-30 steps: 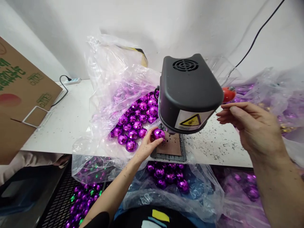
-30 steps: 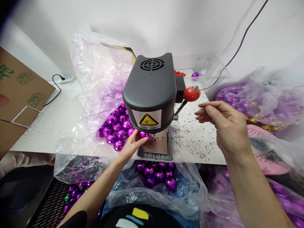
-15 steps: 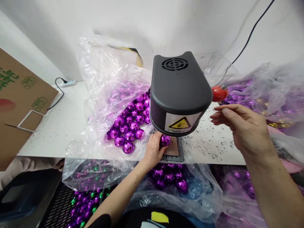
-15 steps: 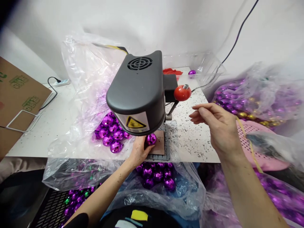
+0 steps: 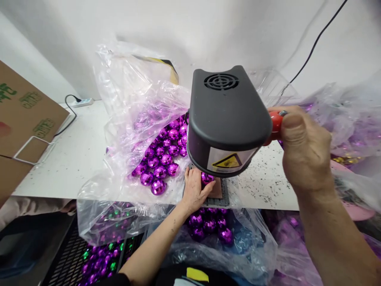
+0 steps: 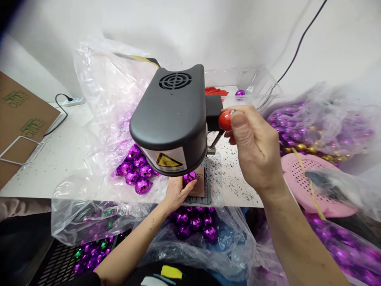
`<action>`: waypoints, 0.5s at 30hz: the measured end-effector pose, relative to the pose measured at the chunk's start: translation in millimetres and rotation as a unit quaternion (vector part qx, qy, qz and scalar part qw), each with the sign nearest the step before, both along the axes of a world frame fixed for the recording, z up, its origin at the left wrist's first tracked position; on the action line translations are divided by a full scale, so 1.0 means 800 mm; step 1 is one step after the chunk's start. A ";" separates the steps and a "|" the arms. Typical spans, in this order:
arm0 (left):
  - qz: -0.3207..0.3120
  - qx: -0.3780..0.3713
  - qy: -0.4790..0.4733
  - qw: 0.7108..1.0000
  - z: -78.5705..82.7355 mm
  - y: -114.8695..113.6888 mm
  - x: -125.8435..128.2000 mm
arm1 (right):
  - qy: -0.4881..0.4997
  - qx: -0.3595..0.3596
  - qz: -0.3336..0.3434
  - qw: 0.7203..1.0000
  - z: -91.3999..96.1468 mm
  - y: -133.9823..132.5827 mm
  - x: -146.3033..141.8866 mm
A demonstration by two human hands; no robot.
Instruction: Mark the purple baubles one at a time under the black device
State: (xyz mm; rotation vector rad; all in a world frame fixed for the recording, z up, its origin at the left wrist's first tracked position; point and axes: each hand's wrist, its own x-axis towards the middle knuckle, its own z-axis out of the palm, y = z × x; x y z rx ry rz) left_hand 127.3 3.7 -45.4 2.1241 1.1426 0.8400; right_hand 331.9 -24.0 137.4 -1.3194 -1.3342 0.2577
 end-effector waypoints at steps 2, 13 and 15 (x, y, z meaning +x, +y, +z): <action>-0.003 -0.004 0.000 1.000 -0.001 0.000 0.000 | -0.022 0.016 -0.018 0.999 0.003 0.001 -0.008; -0.009 -0.057 -0.041 0.997 -0.002 -0.002 0.000 | -0.142 0.165 -0.143 0.965 -0.017 -0.002 -0.029; -0.007 -0.059 -0.058 0.997 0.000 -0.003 -0.001 | -0.184 0.152 -0.163 0.957 -0.024 -0.023 -0.034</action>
